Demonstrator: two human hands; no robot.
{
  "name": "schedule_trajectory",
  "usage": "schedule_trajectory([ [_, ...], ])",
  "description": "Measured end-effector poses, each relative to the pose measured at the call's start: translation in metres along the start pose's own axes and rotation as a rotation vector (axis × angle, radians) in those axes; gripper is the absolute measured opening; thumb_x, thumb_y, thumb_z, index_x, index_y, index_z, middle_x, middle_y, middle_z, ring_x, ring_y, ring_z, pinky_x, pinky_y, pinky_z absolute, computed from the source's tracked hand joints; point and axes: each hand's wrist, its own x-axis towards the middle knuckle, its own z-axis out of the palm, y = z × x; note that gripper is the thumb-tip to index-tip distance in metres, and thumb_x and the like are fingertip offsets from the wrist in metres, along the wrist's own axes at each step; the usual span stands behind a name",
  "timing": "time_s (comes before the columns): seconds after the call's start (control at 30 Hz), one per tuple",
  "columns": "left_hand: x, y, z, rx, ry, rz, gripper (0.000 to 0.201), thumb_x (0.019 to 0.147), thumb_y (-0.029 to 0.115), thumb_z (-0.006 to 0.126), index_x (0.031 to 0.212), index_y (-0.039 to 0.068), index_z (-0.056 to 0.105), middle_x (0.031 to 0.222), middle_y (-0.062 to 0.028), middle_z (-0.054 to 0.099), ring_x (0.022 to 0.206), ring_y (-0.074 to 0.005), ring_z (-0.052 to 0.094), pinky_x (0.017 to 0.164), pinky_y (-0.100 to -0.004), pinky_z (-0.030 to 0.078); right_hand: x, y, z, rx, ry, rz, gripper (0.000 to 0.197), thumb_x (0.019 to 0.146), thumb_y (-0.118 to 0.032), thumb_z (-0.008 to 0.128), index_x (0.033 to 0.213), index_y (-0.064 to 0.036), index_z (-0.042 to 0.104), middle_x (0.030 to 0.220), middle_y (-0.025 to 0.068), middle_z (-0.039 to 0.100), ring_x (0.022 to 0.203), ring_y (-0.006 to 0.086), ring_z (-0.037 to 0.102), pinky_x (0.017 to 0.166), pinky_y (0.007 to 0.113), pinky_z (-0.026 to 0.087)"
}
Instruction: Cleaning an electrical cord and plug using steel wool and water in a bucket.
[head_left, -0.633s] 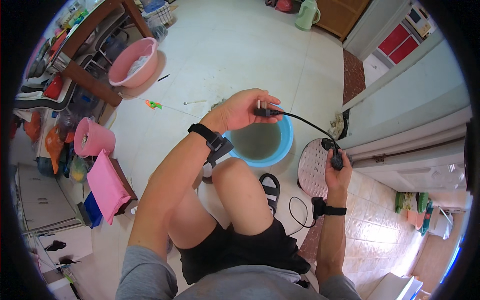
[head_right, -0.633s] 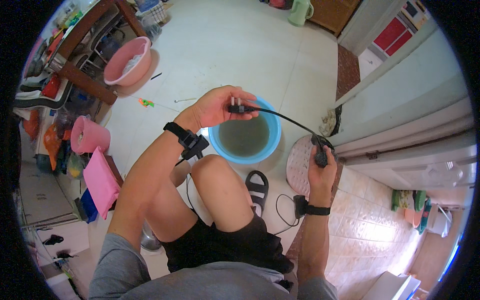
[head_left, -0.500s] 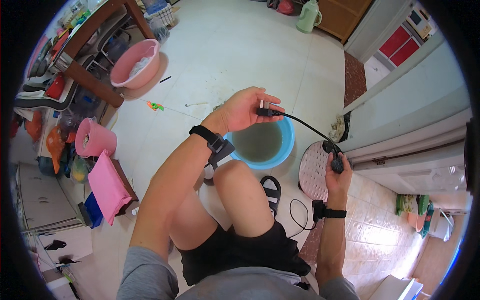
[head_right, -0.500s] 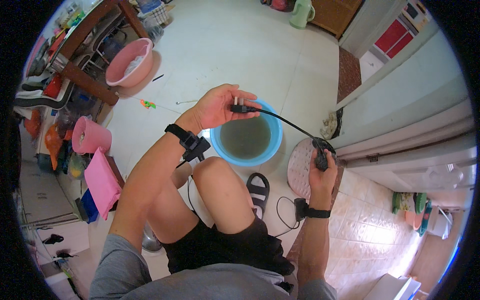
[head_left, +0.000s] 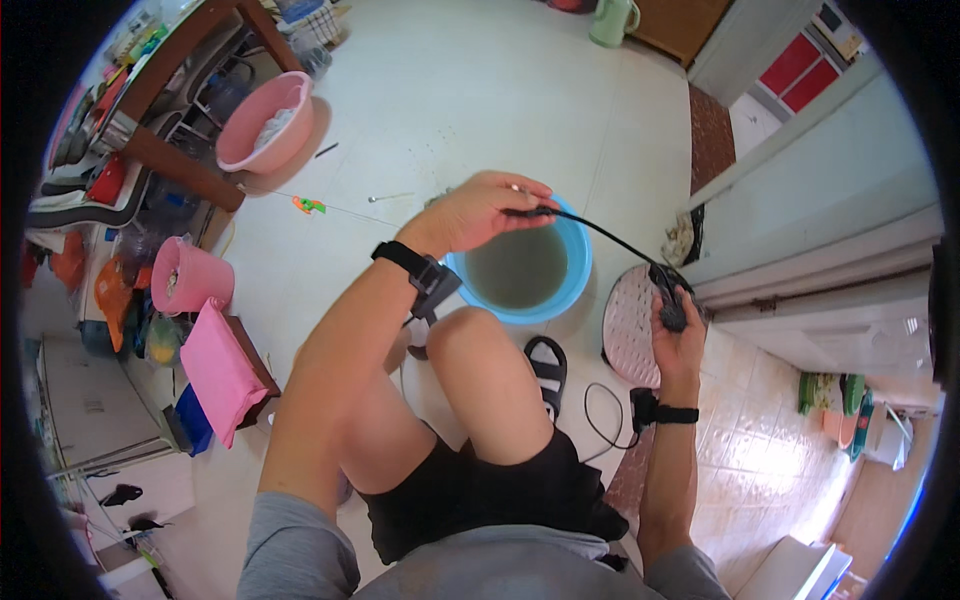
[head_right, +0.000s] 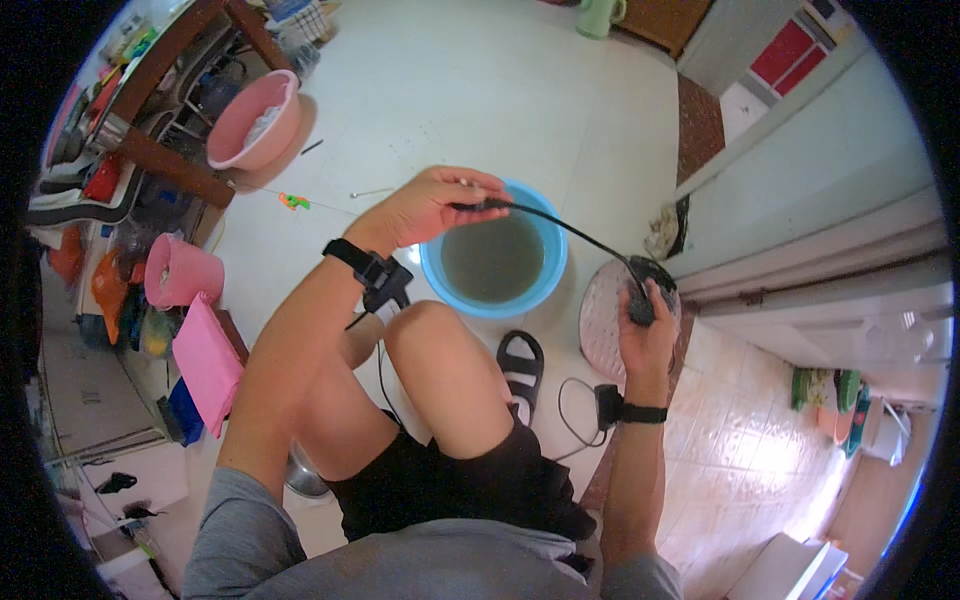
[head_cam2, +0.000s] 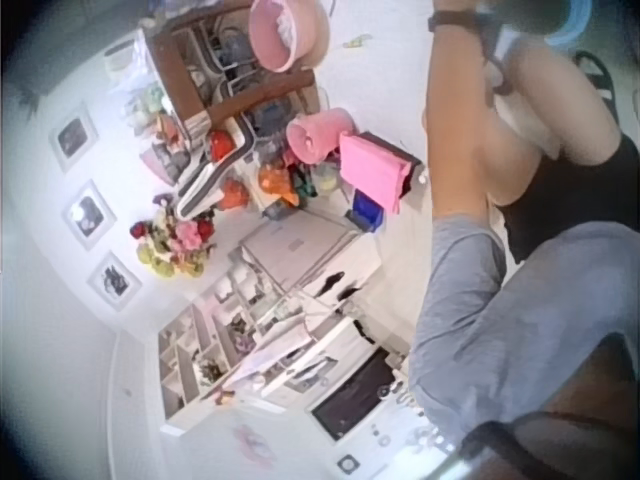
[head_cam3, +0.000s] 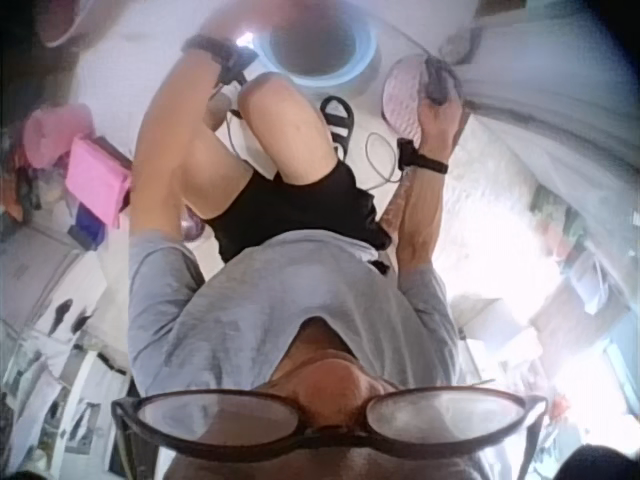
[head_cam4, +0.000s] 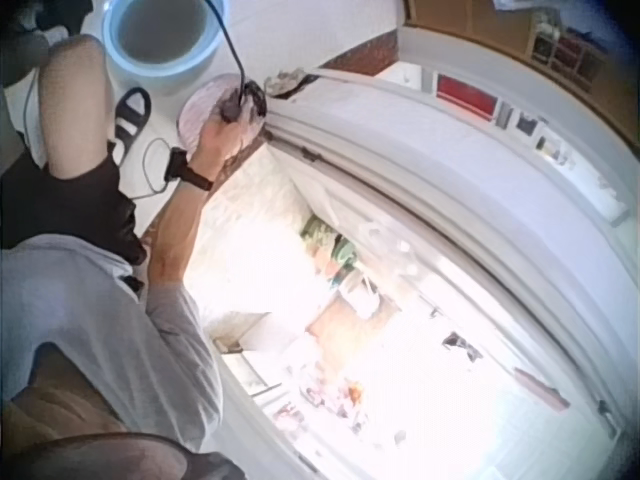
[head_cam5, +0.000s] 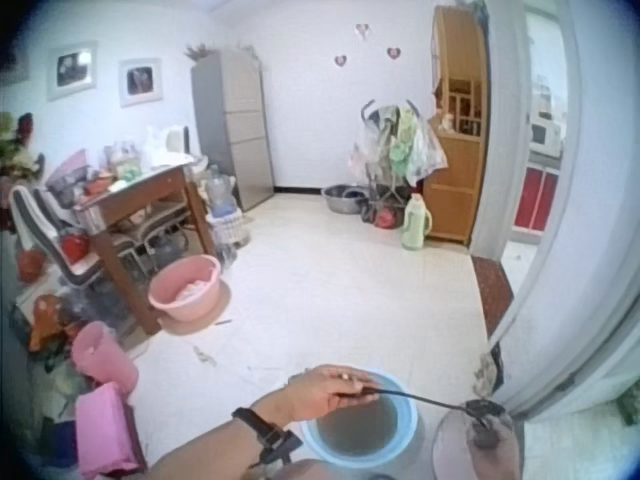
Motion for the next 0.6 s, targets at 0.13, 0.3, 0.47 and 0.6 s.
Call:
schedule_trajectory([
  [0.13, -0.002, 0.002, -0.004, 0.134, 0.097, -0.02, 0.026, 0.093, 0.003, 0.06, 0.116, -0.007, 0.061, 0.117, -0.0187, 0.064, 0.107, -0.0267, 0.064, 0.099, -0.0342, 0.052, -0.019, 0.007, 0.011, -0.248, 0.035, 0.168, 0.035, 0.099, -0.021, 0.057, 0.13, -0.0056, 0.053, 0.113, 0.0213, 0.064, 0.099, 0.0319, 0.066, 0.083, 0.038, 0.059],
  [0.3, -0.01, -0.019, -0.011, 0.408, 0.193, -0.097, 0.022, 0.091, 0.003, 0.06, 0.111, -0.006, 0.064, 0.11, -0.0153, 0.067, 0.099, -0.0206, 0.067, 0.093, -0.0306, 0.054, -0.04, -0.001, -0.013, -0.413, -0.054, 0.225, 0.037, 0.101, -0.025, 0.051, 0.134, -0.0082, 0.05, 0.111, 0.0216, 0.065, 0.087, 0.0281, 0.069, 0.075, 0.035, 0.06],
  [0.47, -0.038, -0.043, -0.042, 0.611, 0.085, -0.352, 0.019, 0.089, 0.001, 0.061, 0.106, -0.005, 0.066, 0.103, -0.0132, 0.069, 0.093, -0.0178, 0.067, 0.088, -0.0294, 0.055, -0.044, -0.011, -0.041, -0.427, -0.016, 0.186, 0.035, 0.099, -0.023, 0.055, 0.129, -0.006, 0.055, 0.106, 0.0207, 0.068, 0.081, 0.0266, 0.07, 0.068, 0.033, 0.059],
  [0.6, -0.058, -0.083, -0.064, 0.543, 0.08, -0.483, 0.017, 0.088, 0.001, 0.063, 0.103, -0.004, 0.067, 0.099, -0.0096, 0.07, 0.088, -0.0147, 0.067, 0.082, -0.027, 0.055, -0.038, -0.009, -0.046, -0.435, 0.035, 0.171, 0.033, 0.099, -0.022, 0.055, 0.127, -0.0042, 0.056, 0.105, 0.0192, 0.068, 0.083, 0.0271, 0.07, 0.07, 0.034, 0.059],
])
